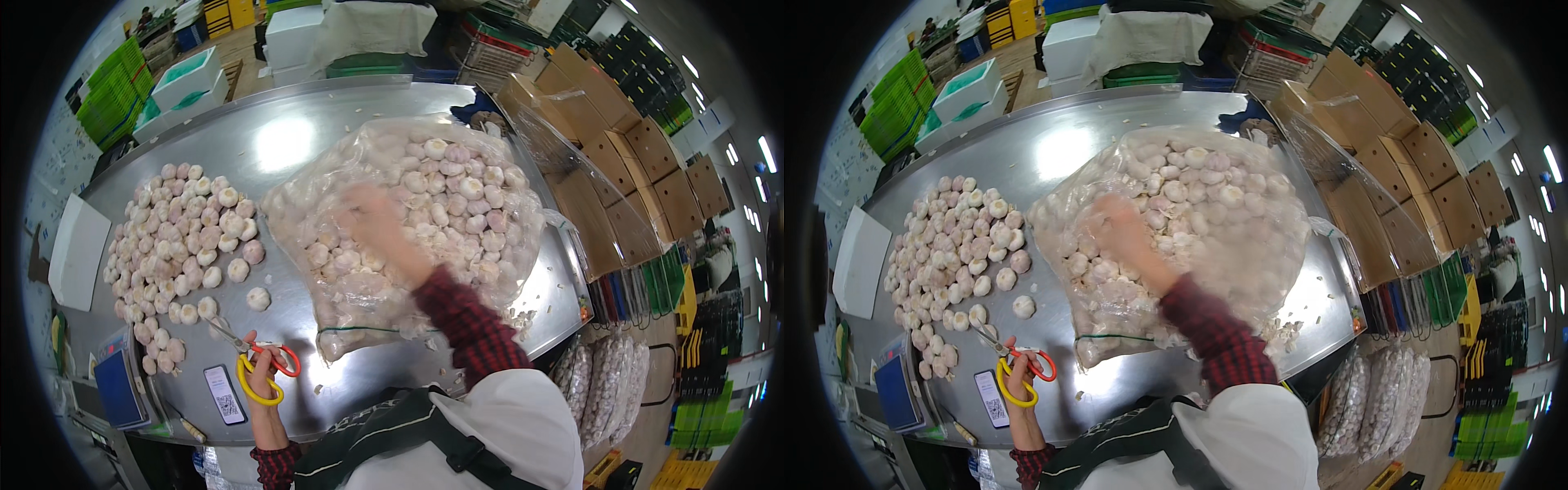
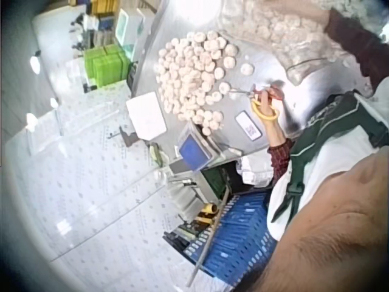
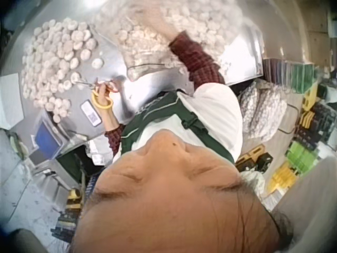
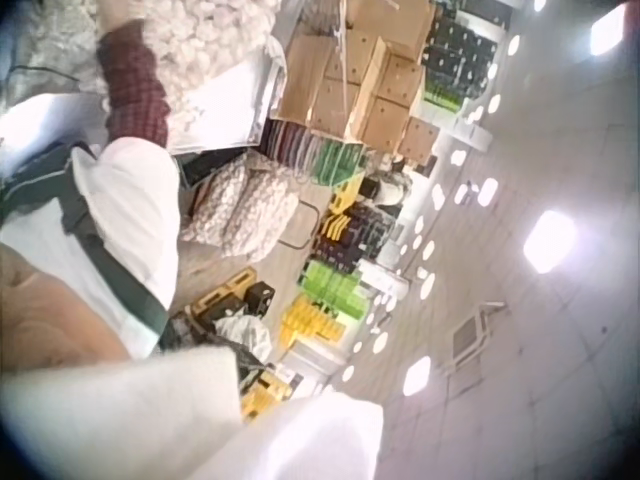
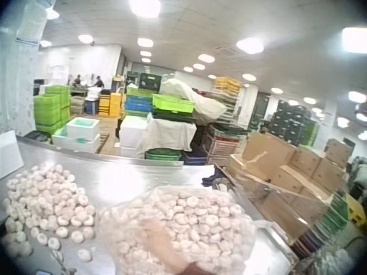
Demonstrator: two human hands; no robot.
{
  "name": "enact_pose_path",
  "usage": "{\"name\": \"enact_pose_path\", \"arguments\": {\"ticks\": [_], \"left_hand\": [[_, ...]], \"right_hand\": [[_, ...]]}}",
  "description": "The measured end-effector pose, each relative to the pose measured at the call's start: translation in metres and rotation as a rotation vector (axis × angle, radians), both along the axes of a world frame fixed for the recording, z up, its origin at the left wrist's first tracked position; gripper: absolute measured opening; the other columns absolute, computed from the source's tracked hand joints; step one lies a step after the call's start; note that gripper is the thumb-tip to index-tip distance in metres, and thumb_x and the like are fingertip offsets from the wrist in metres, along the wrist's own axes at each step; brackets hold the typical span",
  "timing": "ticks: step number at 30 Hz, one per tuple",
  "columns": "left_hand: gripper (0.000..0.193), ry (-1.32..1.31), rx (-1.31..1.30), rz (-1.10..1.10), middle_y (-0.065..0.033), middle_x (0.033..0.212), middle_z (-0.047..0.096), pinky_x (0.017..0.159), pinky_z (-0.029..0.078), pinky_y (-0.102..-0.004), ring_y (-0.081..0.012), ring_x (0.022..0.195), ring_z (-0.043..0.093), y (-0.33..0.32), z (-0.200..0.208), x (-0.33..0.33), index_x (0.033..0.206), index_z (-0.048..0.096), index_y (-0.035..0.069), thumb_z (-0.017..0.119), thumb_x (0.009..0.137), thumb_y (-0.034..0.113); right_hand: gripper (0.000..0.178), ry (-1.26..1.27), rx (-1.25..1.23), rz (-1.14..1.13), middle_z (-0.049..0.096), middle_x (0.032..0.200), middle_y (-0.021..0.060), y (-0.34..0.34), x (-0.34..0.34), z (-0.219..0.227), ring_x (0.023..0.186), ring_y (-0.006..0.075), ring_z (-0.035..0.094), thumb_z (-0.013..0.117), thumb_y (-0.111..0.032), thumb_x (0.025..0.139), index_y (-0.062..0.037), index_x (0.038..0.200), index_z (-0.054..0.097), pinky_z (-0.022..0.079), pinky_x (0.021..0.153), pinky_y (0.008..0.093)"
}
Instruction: The person sorts garlic bulbs from a large plastic bag onto a metal table using shears to trim them.
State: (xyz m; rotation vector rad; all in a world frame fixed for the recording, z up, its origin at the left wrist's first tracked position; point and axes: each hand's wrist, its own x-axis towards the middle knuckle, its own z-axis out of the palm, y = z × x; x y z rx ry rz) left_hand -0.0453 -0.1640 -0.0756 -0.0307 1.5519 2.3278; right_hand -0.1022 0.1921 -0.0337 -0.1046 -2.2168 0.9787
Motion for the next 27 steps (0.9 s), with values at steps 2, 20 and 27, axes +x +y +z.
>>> {"name": "enact_pose_path", "arguments": {"ticks": [2, 20, 27], "left_hand": [[0.043, -0.01, -0.035, -0.062, -0.0138, 0.081, 0.062, 0.062, 0.054, -0.0321, -0.0191, 0.067, 0.062, 0.014, 0.009, -0.001, 0.133, 0.039, 0.0, 0.054, 0.092, 0.005], [0.063, 1.114, -0.894, -0.652, -0.024, 0.105, 0.056, 0.082, 0.048, -0.0447, -0.0419, 0.095, 0.057, 0.183, 0.091, 0.024, 0.139, 0.034, -0.001, 0.058, 0.081, 0.004], [0.051, 1.142, -0.907, -0.659, -0.0202, 0.09, 0.064, 0.072, 0.051, -0.0411, -0.0375, 0.082, 0.064, 0.196, 0.088, 0.039, 0.132, 0.04, -0.003, 0.056, 0.084, 0.005]], "right_hand": [[0.028, -0.215, 0.454, -0.454, 0.064, 0.094, 0.0134, 0.121, 0.042, -0.006, 0.094, 0.0327, 0.059, 0.068, -0.018, 0.075, -0.0062, 0.1, 0.067, 0.047, 0.078, 0.0442], [0.042, 0.085, -1.548, 0.637, 0.057, 0.122, 0.0118, 0.021, 0.164, 0.031, 0.108, 0.0217, 0.06, 0.059, -0.012, 0.092, -0.0005, 0.13, 0.045, 0.052, 0.093, 0.0364], [0.032, 0.011, -1.118, 0.29, 0.058, 0.108, 0.0092, 0.015, 0.173, 0.001, 0.091, 0.0129, 0.06, 0.069, -0.007, 0.086, -0.0041, 0.109, 0.048, 0.051, 0.08, 0.0284]]}}
